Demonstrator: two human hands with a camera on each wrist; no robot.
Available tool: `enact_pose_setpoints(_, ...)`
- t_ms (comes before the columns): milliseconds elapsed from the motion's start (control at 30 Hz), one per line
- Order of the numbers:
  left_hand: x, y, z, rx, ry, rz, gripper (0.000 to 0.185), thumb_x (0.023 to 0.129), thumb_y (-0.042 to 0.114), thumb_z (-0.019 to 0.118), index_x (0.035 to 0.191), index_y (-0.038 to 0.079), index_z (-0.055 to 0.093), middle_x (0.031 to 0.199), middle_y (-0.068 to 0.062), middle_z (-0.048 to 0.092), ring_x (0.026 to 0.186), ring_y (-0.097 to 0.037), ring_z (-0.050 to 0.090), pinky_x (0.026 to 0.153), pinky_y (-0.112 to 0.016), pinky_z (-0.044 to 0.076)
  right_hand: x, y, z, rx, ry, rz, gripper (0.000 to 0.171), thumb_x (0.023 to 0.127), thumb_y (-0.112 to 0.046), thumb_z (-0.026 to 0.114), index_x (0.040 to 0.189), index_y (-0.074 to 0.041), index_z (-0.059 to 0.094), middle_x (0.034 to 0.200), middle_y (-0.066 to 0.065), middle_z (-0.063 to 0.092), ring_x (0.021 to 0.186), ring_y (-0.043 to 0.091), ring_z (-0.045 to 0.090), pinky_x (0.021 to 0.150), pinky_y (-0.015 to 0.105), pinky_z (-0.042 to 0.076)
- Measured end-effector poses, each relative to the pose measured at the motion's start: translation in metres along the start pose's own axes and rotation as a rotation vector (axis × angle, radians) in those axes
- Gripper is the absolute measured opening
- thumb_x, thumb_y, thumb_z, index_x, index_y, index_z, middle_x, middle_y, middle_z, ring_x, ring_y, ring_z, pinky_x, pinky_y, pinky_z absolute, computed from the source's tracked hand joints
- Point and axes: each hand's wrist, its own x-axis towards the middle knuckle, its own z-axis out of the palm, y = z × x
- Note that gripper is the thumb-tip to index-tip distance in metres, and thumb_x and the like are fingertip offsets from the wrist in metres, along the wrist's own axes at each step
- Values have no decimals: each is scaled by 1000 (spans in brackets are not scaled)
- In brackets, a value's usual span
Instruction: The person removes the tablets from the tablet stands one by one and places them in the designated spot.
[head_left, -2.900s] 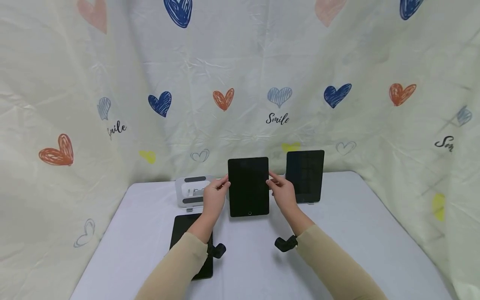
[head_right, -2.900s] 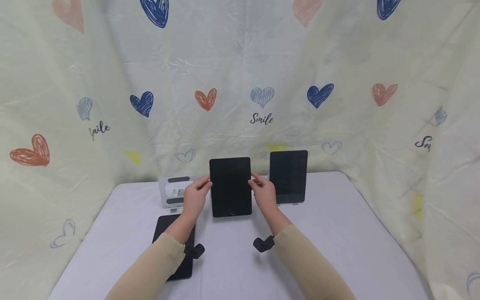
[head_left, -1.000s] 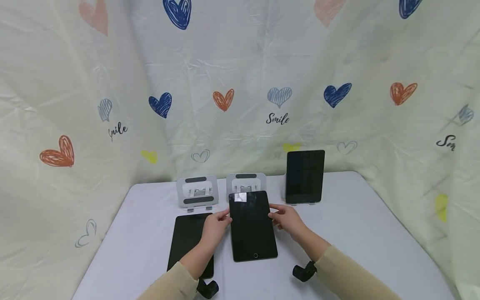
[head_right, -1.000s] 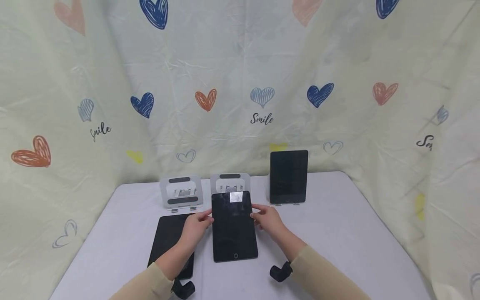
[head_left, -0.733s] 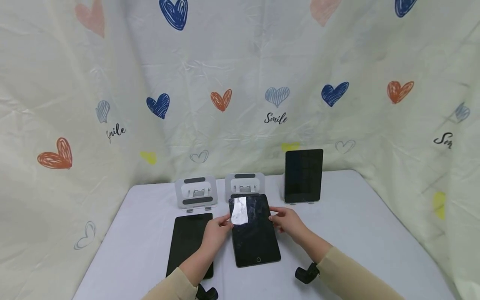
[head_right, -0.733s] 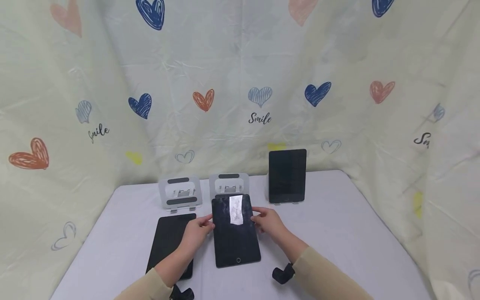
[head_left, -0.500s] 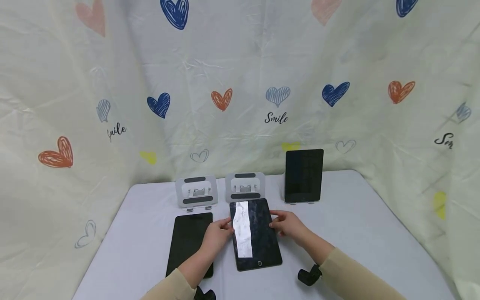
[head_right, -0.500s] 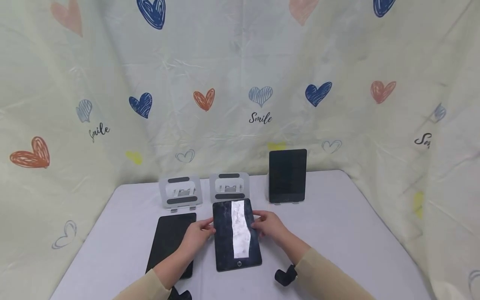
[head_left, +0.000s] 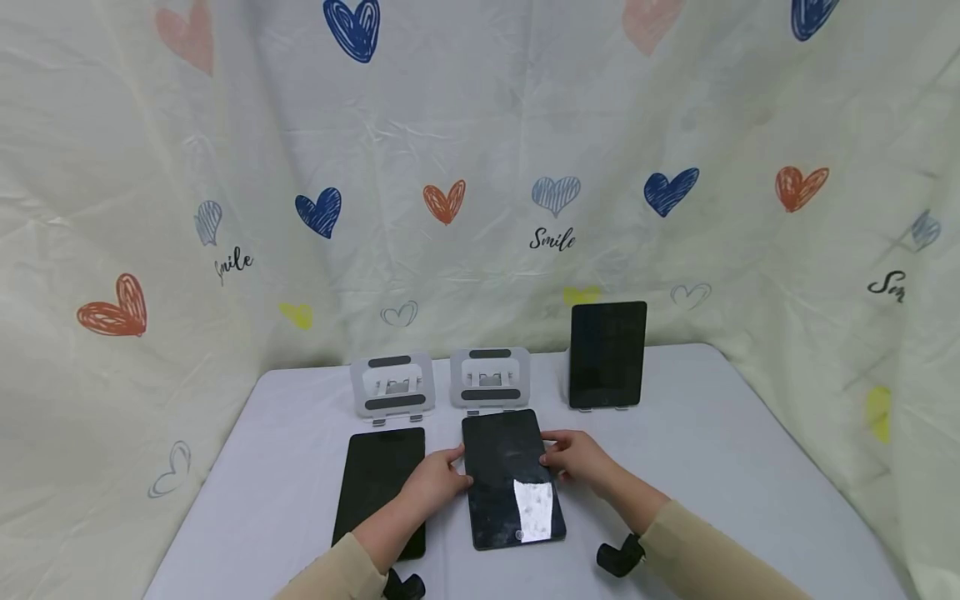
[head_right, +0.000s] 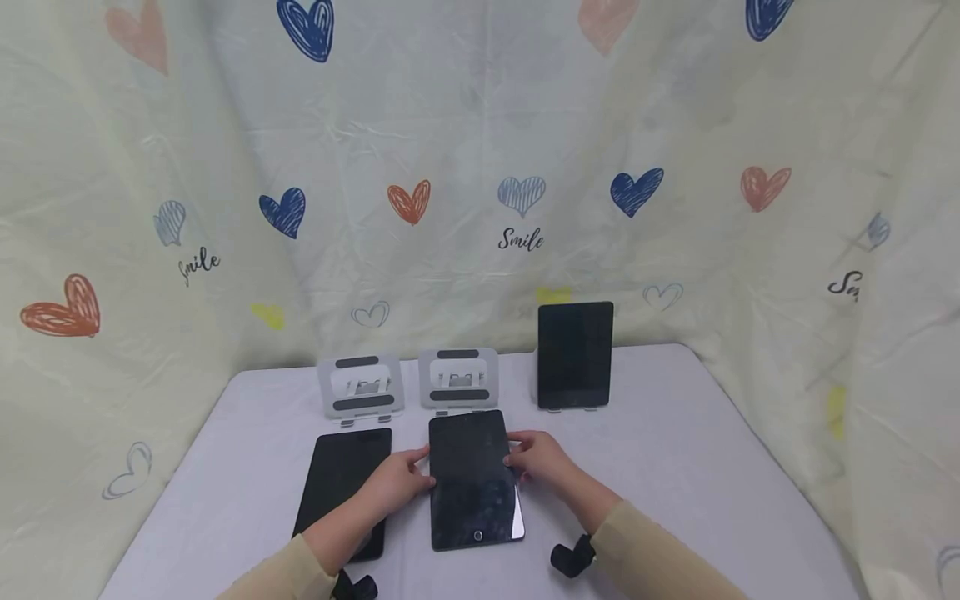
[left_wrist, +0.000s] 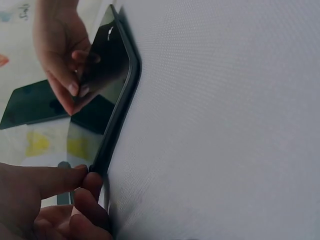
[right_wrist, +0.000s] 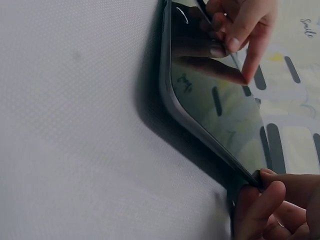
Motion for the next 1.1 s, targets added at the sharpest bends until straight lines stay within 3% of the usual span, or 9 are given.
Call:
enact_pose_setpoints(300, -6, 4, -3, 25, -75, -30, 66, 89, 15, 73, 148, 6, 46, 57, -5, 63, 47, -16, 53, 57, -33, 42, -3, -1, 0, -45, -17, -27, 48, 88, -1, 71, 133, 3, 59, 75, 5, 63, 60, 18, 54, 53, 28, 46)
enact_pose_setpoints(600, -5, 6, -5, 40, -127, -73, 63, 92, 15, 69, 150, 8, 44, 59, -5, 62, 48, -17, 56, 57, -33, 42, 1, -4, -1, -165, -24, -30, 47, 85, -3, 74, 130, 3, 61, 72, 5, 64, 57, 17, 58, 54, 30, 50)
enact_pose_setpoints(1100, -8, 9, -4, 48, -93, -73, 62, 92, 15, 70, 149, 9, 46, 60, -7, 62, 48, -20, 56, 52, -33, 40, 6, -6, 0, -272, -27, -15, 47, 85, -8, 76, 129, 0, 63, 68, 6, 61, 55, 17, 57, 54, 29, 49)
